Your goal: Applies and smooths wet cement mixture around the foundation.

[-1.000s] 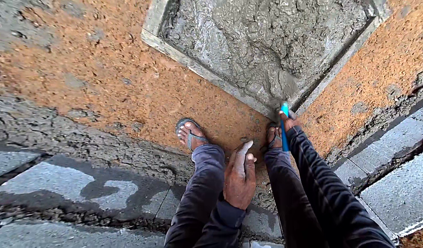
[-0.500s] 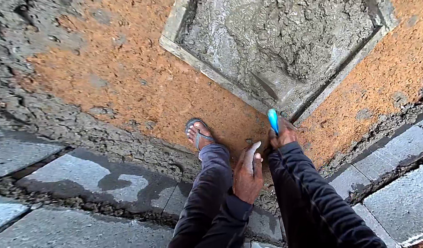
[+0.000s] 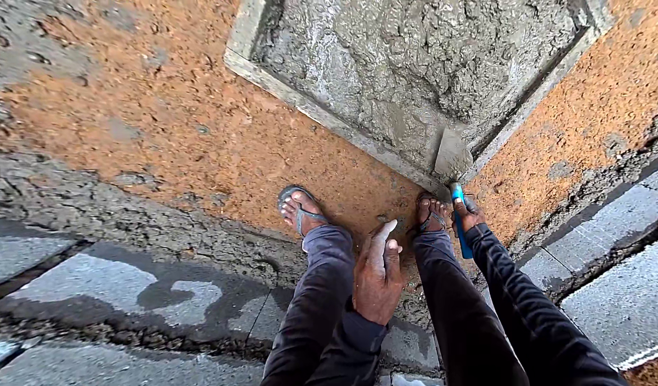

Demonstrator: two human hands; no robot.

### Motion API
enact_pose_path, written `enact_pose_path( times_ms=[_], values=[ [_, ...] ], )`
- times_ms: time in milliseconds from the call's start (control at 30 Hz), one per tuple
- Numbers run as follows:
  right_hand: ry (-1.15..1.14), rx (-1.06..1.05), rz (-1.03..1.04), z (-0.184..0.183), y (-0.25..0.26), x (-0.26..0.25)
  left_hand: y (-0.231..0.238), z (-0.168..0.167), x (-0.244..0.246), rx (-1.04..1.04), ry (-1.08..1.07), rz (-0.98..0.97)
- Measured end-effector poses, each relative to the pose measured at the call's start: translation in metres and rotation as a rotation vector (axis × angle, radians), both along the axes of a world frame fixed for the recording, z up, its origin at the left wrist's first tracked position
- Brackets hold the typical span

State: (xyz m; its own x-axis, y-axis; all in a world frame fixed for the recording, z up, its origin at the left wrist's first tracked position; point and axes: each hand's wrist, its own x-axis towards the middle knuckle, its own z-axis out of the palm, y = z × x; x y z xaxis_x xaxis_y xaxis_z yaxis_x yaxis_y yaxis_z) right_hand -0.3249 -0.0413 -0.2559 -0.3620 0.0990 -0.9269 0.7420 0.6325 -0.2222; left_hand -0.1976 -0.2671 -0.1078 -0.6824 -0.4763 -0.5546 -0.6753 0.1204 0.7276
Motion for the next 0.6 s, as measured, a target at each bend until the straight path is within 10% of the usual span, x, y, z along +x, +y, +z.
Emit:
enact_pose_path(
  times_ms=[333,600],
  values=[
    [-0.125,-0.105,-0.135,-0.036,-0.161,-0.019,-0.013,0.000,-0.004,0.001,0.015,0.052],
    [-0.155,-0.233,-0.124,-0.028,-0.156,-0.042,-0.027,0.000,0.000,-0.031,-0.015,0.092]
  ],
)
